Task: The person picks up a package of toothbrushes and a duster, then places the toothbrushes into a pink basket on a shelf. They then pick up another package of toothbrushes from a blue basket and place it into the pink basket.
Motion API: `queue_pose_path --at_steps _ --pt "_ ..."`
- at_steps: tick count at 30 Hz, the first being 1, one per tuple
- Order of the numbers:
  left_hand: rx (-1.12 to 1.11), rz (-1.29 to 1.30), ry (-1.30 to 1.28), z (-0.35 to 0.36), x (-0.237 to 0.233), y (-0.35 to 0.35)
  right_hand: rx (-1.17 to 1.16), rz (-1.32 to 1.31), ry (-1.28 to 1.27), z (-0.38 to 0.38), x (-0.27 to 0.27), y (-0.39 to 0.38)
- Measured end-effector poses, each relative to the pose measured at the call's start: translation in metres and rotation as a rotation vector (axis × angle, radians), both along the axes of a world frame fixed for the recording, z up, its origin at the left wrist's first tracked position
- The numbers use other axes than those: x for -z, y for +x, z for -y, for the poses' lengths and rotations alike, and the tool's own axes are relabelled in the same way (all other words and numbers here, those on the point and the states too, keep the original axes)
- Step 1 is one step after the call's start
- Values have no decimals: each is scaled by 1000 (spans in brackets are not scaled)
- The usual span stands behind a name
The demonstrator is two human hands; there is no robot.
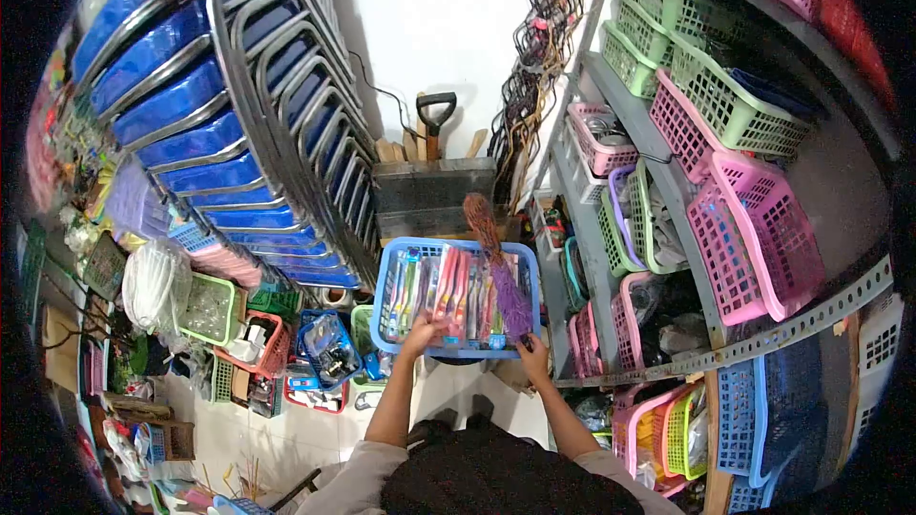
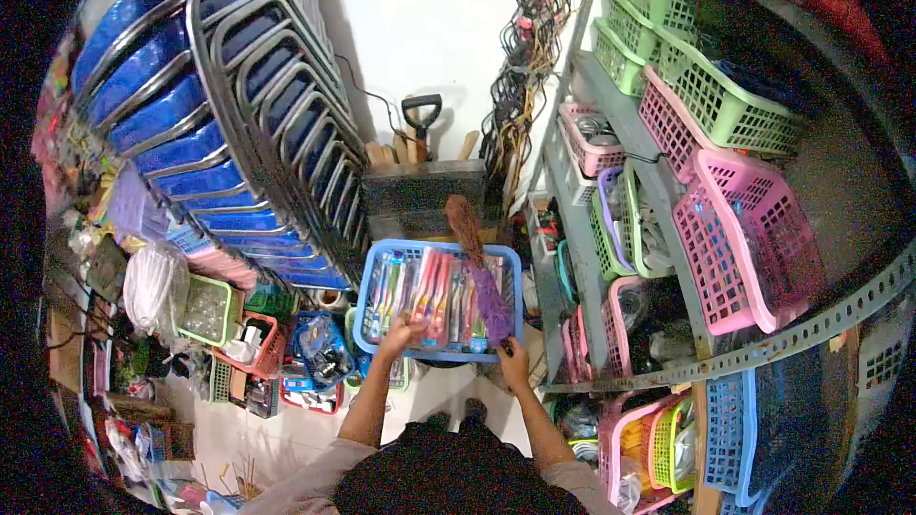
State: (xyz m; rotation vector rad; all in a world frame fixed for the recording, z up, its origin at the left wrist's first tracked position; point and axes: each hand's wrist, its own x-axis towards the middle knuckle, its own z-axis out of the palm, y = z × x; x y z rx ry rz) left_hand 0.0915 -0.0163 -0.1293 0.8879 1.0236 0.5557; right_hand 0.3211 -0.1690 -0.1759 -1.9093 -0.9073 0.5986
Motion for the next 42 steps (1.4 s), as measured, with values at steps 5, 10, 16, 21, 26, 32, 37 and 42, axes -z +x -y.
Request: queue_pose_path --at_steps 5,10,16,21,26,32,37,42 --pt "-125 264 258 -12 -41 -21 -8 143 60 6 -4 -8" --pt "-220 571 196 -20 -103 -42 -62 -64 277 17 -18 -19" --pt "-123 639 350 -22 -135 -61 -307 372 158 45 -119 5" --pt "-106 647 444 -47 -81 -72 -584 800 298 51 -168 39" --pt "-45 636 338 -12 -154 -57 -384 886 166 30 -202 75" --pt "83 552 301 -4 -171 -55 -169 781 116 18 -239 83" --pt "-196 850 30 -14 -144 -68 -531 1004 48 34 -230 96" --pt "25 612 321 -1 -189 -58 -255 946 78 25 -230 101"
